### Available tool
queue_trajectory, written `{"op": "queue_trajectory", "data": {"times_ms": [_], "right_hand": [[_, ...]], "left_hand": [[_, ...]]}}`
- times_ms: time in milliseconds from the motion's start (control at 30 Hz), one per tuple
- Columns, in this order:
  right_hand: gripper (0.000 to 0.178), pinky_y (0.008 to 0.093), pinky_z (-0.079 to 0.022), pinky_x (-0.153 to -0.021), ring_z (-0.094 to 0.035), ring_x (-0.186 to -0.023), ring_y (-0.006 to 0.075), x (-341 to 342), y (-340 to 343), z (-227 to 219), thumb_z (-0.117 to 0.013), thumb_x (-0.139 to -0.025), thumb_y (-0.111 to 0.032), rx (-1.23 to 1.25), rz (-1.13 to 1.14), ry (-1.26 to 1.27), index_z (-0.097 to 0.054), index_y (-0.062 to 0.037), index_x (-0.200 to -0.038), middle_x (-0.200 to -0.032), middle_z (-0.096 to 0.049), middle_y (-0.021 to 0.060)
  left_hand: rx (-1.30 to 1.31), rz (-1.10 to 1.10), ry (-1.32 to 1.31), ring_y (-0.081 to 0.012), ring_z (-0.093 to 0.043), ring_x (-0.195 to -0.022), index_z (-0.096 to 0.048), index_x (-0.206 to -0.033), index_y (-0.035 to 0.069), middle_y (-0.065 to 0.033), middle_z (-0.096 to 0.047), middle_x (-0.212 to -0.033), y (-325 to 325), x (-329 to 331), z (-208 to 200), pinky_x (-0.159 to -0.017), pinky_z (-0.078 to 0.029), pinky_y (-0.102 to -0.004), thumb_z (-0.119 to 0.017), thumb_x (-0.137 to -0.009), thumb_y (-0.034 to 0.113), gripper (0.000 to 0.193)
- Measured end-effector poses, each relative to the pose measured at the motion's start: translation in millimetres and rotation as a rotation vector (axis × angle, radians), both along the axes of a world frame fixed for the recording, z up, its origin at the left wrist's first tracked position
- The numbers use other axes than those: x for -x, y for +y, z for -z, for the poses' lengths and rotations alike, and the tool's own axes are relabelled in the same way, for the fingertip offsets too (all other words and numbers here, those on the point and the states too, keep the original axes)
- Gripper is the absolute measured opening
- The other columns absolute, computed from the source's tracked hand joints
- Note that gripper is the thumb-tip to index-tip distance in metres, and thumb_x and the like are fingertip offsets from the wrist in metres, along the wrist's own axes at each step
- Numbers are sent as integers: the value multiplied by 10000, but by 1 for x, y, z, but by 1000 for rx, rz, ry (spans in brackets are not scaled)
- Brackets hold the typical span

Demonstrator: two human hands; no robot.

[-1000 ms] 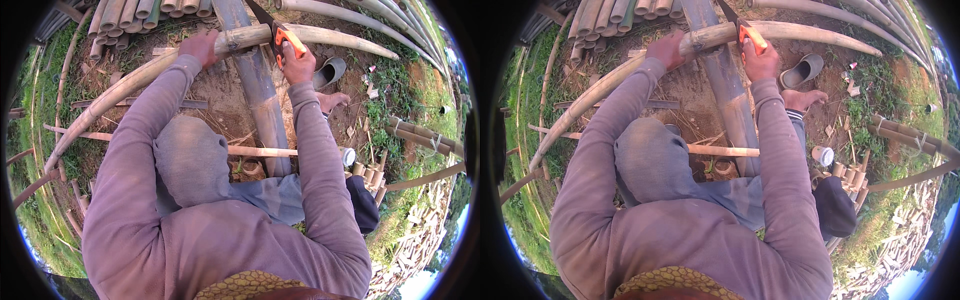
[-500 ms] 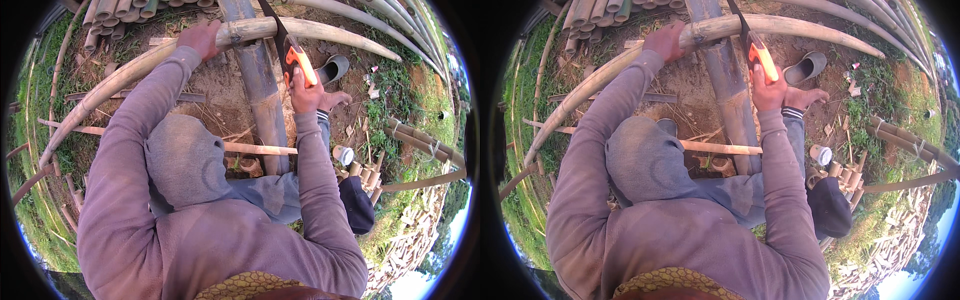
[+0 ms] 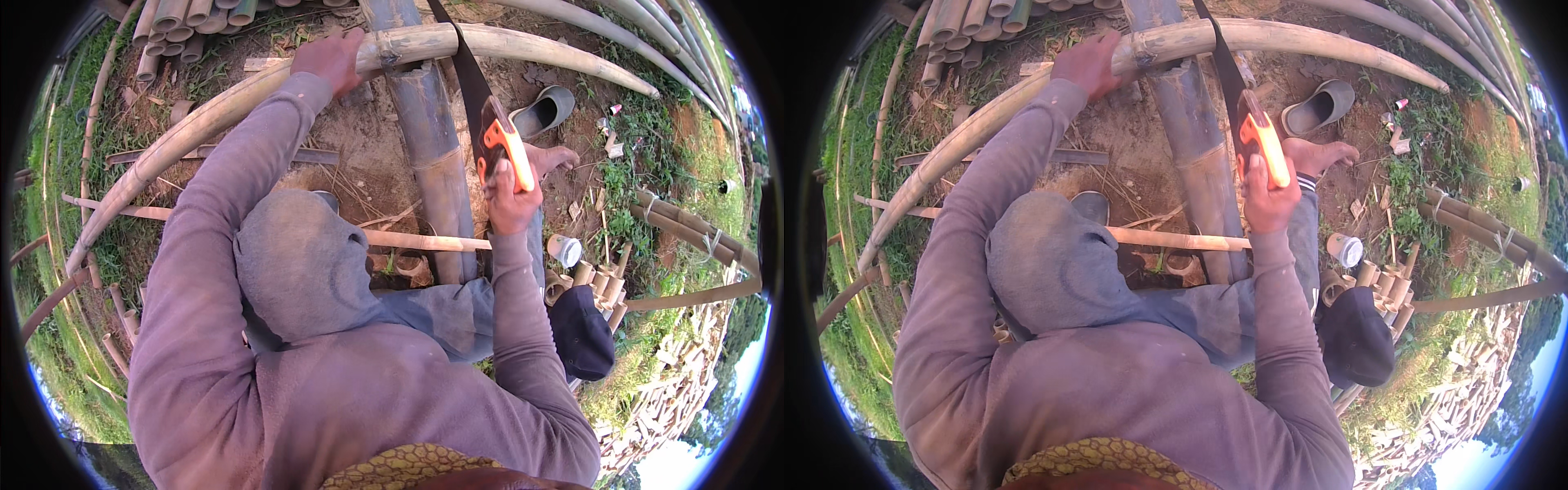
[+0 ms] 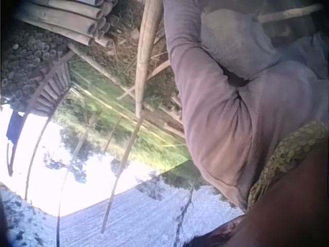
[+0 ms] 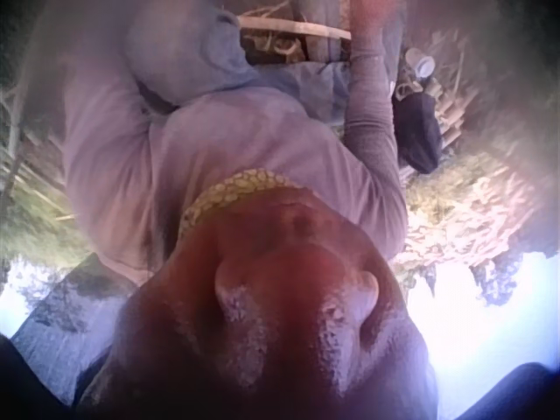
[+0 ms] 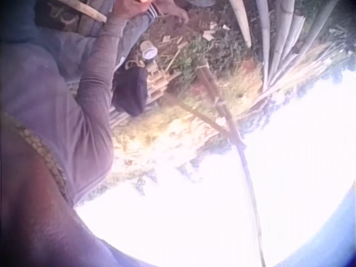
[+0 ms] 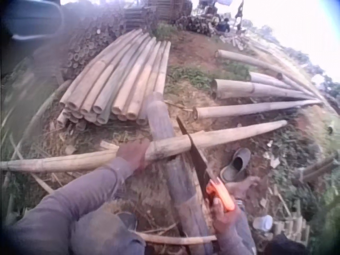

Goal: The person sits on the ground and uses a hand saw to cut bamboo poles into shorter sections. They repeatedly position a pole on a support, saw through it, and set the cut piece aside.

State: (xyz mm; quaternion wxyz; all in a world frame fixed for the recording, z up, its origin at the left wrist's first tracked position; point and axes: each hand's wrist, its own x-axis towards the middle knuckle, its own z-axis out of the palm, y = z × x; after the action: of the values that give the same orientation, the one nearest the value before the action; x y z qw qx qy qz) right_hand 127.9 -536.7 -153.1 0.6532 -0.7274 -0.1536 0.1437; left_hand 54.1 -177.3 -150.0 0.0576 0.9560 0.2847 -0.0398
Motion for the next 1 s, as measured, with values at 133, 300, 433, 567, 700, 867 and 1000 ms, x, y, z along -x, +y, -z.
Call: {"op": "queue_trajectory", "data": {"times_ms": [133,300,433,567,700,867,1000], "right_hand": [[224,200,-467,-625,-590,-712,34,-68,84,11,-784,-1004,-156,66,-52,-246,-683,19,-1101,-806,-685,-18],[202,204,-462,-578,-570,-630,37,7,-9,-7,-745,-1022,-138,-53,-67,-89,-681,17,-1135,-779,-668,-10],[173,207,-479,-550,-569,-582,48,33,-52,-8,-713,-1039,-126,-44,-28,-30,-678,17,-1130,-764,-658,-5],[197,219,-465,-602,-590,-697,35,-38,45,30,-743,-1033,-145,-16,-57,-73,-698,26,-1119,-815,-689,-6],[237,233,-471,-613,-587,-692,39,-37,62,28,-774,-1009,-186,-65,-13,-66,-709,20,-1107,-826,-694,-9],[279,267,-494,-643,-594,-722,62,-11,-8,81,-801,-967,-216,139,43,-198,-717,12,-1105,-831,-682,-1],[272,269,-504,-656,-606,-746,69,-9,-27,107,-778,-982,-199,-5,151,-6,-709,0,-1155,-881,-699,2]], "left_hand": [[0,19,31,-375,-706,-1167,-517,-1305,152,-115,-682,-1300,0,-5,-5,-957,-586,-512,-817,-866,444,607],[6,-8,9,-375,-706,-1164,-515,-1308,151,-115,-680,-1306,4,2,1,-955,-590,-501,-831,-859,418,611],[-2,10,-3,-378,-711,-1151,-513,-1299,140,-110,-684,-1300,1,4,4,-947,-590,-504,-827,-867,431,609],[16,40,-25,-389,-727,-1110,-520,-1287,136,-143,-682,-1263,-8,-1,0,-927,-595,-505,-823,-881,455,599],[44,8,7,-380,-716,-1138,-514,-1295,149,-158,-658,-1297,-2,2,-10,-928,-590,-503,-826,-871,476,620],[68,65,-144,-364,-649,-1239,-500,-1461,118,-151,-662,-1316,4,9,-10,-1002,-542,-485,-828,-840,470,785],[17,192,-844,-343,-636,-1171,-551,-1414,86,-152,-641,-1261,21,54,-4,-1029,-499,-490,-861,-832,405,733]]}}
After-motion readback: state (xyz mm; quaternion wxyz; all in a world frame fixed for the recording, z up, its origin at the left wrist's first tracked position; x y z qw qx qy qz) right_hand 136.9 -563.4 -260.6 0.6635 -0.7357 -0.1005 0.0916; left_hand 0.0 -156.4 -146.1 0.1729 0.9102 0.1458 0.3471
